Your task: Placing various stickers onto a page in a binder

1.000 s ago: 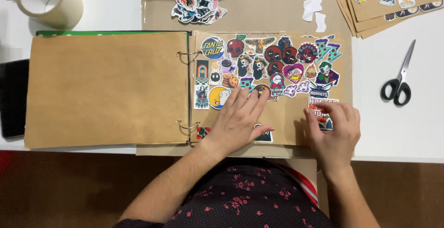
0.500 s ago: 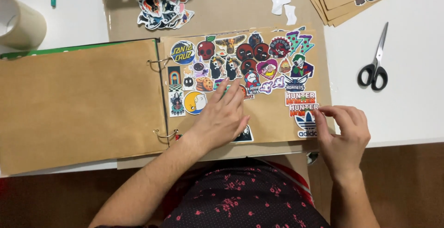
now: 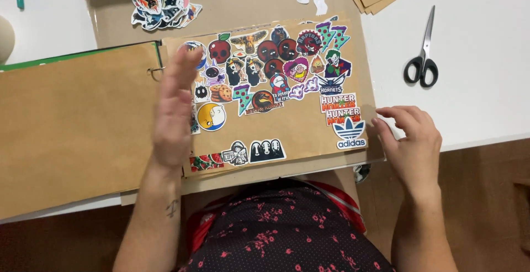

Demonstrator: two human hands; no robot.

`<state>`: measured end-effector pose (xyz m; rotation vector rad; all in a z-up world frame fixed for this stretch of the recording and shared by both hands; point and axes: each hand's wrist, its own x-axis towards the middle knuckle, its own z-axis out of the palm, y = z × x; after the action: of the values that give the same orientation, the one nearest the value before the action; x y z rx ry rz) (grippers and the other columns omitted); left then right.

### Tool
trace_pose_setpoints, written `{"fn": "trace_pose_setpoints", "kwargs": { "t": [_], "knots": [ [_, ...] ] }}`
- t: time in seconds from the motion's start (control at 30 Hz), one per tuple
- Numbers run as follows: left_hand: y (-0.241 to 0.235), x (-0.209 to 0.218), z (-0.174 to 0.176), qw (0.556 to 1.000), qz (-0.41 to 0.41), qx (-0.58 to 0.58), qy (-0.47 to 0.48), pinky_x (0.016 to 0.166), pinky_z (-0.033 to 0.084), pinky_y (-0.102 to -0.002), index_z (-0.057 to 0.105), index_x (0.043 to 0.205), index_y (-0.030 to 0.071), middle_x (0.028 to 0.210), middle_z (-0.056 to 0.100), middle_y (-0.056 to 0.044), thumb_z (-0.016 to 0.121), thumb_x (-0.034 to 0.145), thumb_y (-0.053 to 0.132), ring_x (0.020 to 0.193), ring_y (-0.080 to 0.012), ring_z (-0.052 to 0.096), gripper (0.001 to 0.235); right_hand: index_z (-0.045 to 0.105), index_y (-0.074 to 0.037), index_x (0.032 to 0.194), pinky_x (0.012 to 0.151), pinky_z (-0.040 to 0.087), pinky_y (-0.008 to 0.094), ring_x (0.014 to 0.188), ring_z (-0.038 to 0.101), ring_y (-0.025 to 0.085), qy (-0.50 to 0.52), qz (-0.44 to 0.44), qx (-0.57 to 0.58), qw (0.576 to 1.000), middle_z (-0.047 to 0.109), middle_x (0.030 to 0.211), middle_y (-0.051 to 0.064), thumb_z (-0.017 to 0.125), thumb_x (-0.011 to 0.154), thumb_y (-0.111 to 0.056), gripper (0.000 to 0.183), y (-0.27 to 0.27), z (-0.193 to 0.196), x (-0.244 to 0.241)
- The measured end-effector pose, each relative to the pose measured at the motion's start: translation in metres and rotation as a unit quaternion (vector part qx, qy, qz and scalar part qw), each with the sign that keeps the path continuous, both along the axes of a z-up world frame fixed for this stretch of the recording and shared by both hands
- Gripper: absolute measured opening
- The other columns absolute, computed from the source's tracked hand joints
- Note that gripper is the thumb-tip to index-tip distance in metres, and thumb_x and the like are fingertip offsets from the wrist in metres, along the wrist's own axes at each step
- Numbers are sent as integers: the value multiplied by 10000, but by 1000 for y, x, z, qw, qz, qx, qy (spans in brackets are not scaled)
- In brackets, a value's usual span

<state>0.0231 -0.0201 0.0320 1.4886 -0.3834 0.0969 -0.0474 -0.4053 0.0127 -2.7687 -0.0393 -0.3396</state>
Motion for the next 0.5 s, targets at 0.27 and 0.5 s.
{"fn": "trace_pose_setpoints", "kwargs": {
  "t": [0.27,0.5],
  "knots": [
    [28,-62,4,946,185,245,-104,1173,419,-472,473,1412,-17,1383,572,-230,410,1082,258,1337,-369,543,434,749,-97,1125,892,491,408,1007,611,252,0,25,13,1000,708,1144,93,782,935,-230,234,-2,8,-9],
    [-16,-109,-62,737,21,640,-216,1257,148,-480,339,1557,77,1631,322,-109,491,969,589,1529,-279,245,794,702,-109,1143,1006,536,471,1214,616,379,-85,282,-38,955,662,1326,88,785,850,-273,346,32,-10,-6]
  ]
}}
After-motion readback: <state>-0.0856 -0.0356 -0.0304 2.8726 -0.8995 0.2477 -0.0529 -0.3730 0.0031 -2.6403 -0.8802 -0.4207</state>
